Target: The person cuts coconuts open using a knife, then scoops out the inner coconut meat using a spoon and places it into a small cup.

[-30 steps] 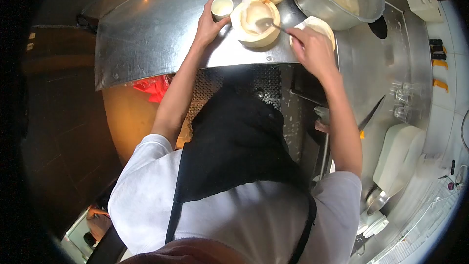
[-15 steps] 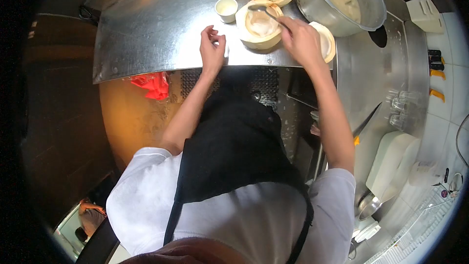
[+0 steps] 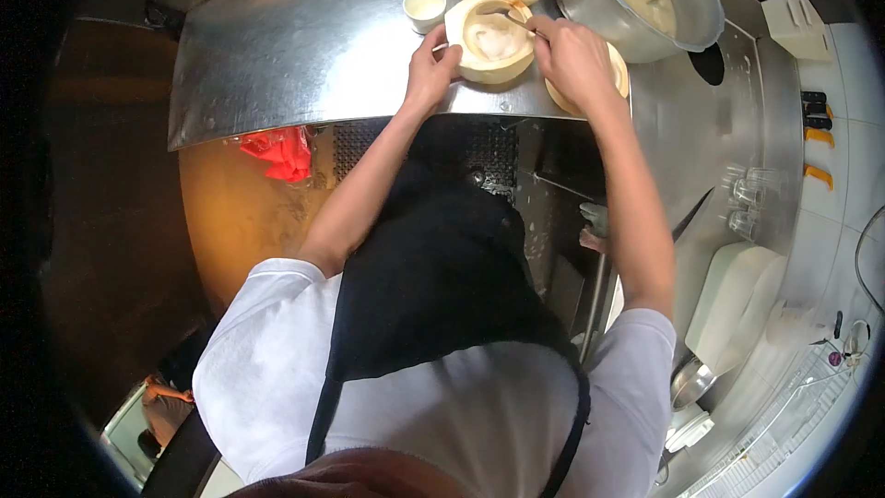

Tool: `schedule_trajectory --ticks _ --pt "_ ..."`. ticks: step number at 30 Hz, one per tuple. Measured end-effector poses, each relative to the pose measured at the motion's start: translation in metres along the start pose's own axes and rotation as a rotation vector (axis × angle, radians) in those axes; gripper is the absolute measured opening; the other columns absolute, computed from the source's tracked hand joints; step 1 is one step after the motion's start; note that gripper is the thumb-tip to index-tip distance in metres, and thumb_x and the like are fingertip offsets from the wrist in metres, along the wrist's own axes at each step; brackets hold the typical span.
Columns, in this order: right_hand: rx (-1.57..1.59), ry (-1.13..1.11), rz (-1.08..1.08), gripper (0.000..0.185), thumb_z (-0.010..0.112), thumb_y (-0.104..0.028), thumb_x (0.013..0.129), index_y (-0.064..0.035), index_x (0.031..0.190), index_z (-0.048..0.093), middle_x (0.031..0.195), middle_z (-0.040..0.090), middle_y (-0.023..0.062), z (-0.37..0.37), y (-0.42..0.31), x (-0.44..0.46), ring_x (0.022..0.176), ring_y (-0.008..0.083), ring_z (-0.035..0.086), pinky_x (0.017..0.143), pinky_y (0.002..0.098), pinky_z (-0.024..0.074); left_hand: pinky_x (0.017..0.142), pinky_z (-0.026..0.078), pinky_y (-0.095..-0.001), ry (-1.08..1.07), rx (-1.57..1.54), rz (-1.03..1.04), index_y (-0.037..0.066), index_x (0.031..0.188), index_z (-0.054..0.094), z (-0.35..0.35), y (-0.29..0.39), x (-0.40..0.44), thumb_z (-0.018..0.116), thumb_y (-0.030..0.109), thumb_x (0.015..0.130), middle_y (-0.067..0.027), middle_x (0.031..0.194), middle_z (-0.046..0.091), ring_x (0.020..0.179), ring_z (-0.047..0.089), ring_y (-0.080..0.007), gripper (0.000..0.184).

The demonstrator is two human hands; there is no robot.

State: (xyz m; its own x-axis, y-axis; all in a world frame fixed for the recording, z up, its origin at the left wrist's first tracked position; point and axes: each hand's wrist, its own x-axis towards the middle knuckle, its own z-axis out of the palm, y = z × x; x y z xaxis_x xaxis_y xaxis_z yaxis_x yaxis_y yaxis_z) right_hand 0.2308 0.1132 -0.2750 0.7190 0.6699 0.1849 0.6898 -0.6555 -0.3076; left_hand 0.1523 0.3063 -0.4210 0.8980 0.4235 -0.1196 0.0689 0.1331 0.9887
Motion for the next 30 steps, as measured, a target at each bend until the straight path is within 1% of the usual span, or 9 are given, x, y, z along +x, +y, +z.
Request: schedule_trajectory --ticks 5,8,9,11,15,17,21,24,30 --pt "-0.116 -0.146 0.019 0.022 0.059 -0.015 0.085 -0.0039 0.101 0.070 0.078 0.067 0.0215 -0.003 0.004 -0.023 0.072 0.0395 0.065 0.069 0.0489 0.0512 0.088 0.054 -0.0371 0.041 0.233 0.220 0.000 0.135 0.050 0.009 0.014 -0.005 0.063 0.012 0.089 -0.0189 0.123 0.062 0.106 0.064 -0.0253 0.049" --pt "0.010 -0.124 0.064 0.024 0.059 -0.014 0.084 -0.0018 0.101 0.072 0.082 0.068 0.0230 0.005 0.009 -0.030 0.073 0.0396 0.065 0.069 0.0472 0.0514 0.086 0.052 -0.0380 0.073 0.338 0.264 0.002 0.132 0.051 0.019 0.032 -0.012 0.068 0.013 0.083 -0.0189 0.113 0.062 0.097 0.064 -0.0292 0.053" --pt "0.091 -0.125 0.084 0.024 0.059 -0.013 0.084 -0.0017 0.101 0.072 0.082 0.068 0.0227 0.006 0.010 -0.033 0.072 0.0376 0.066 0.069 0.0455 0.0513 0.088 0.050 -0.0416 0.069 0.339 0.220 0.003 0.130 0.052 0.022 0.042 -0.015 0.069 0.015 0.082 -0.0193 0.115 0.060 0.101 0.061 -0.0325 0.053" --pt "0.256 -0.126 0.124 0.026 0.059 -0.013 0.084 -0.0013 0.102 0.073 0.081 0.068 0.0222 0.006 0.016 -0.036 0.069 0.0336 0.067 0.067 0.0421 0.0511 0.089 0.051 -0.0406 0.073 0.448 0.309 0.006 0.133 0.051 0.023 0.037 -0.013 0.068 0.016 0.084 -0.0198 0.121 0.057 0.105 0.062 -0.0314 0.052" --pt "0.602 -0.171 0.313 0.025 0.059 -0.011 0.089 0.0000 0.106 0.072 0.071 0.065 0.0063 0.004 0.027 -0.047 0.061 0.0143 0.057 0.059 0.0303 0.0448 0.092 0.050 -0.0412 -0.018 0.546 0.358 0.011 0.135 0.052 0.014 0.036 -0.008 0.065 0.019 0.088 -0.0216 0.129 0.050 0.108 0.061 -0.0334 0.049" --pt "0.760 -0.197 0.416 0.023 0.059 -0.011 0.091 0.0010 0.107 0.071 0.069 0.059 -0.0021 0.009 0.033 -0.050 0.061 0.0060 0.049 0.056 0.0242 0.0400 0.096 0.047 -0.0453 -0.092 0.615 0.360 0.011 0.133 0.054 0.007 0.047 -0.006 0.065 0.019 0.087 -0.0234 0.130 0.048 0.113 0.054 -0.0395 0.048" --pt "0.942 -0.176 0.494 0.023 0.058 -0.007 0.093 0.0014 0.110 0.070 0.071 0.054 -0.0063 0.018 0.028 -0.055 0.060 0.0018 0.042 0.052 0.0199 0.0331 0.098 0.044 -0.0499 -0.145 0.835 0.519 0.011 0.128 0.060 0.005 0.054 0.001 0.063 0.021 0.087 -0.0242 0.133 0.046 0.120 0.047 -0.0441 0.042" --pt "0.987 -0.156 0.555 0.023 0.059 -0.007 0.092 0.0012 0.111 0.069 0.071 0.054 -0.0061 0.018 0.028 -0.053 0.059 0.0017 0.042 0.051 0.0197 0.0313 0.096 0.045 -0.0496 -0.088 0.890 0.617 0.010 0.121 0.065 0.009 0.058 0.002 0.063 0.020 0.085 -0.0223 0.133 0.047 0.118 0.047 -0.0417 0.038" --pt "1.003 -0.146 0.595 0.022 0.060 -0.006 0.090 0.0007 0.108 0.071 0.069 0.054 -0.0055 0.002 0.030 -0.043 0.057 0.0020 0.042 0.050 0.0199 0.0300 0.089 0.044 -0.0446 -0.016 0.962 0.706 0.004 0.115 0.066 0.024 0.065 0.005 0.063 0.017 0.078 -0.0166 0.118 0.058 0.106 0.050 -0.0343 0.039"
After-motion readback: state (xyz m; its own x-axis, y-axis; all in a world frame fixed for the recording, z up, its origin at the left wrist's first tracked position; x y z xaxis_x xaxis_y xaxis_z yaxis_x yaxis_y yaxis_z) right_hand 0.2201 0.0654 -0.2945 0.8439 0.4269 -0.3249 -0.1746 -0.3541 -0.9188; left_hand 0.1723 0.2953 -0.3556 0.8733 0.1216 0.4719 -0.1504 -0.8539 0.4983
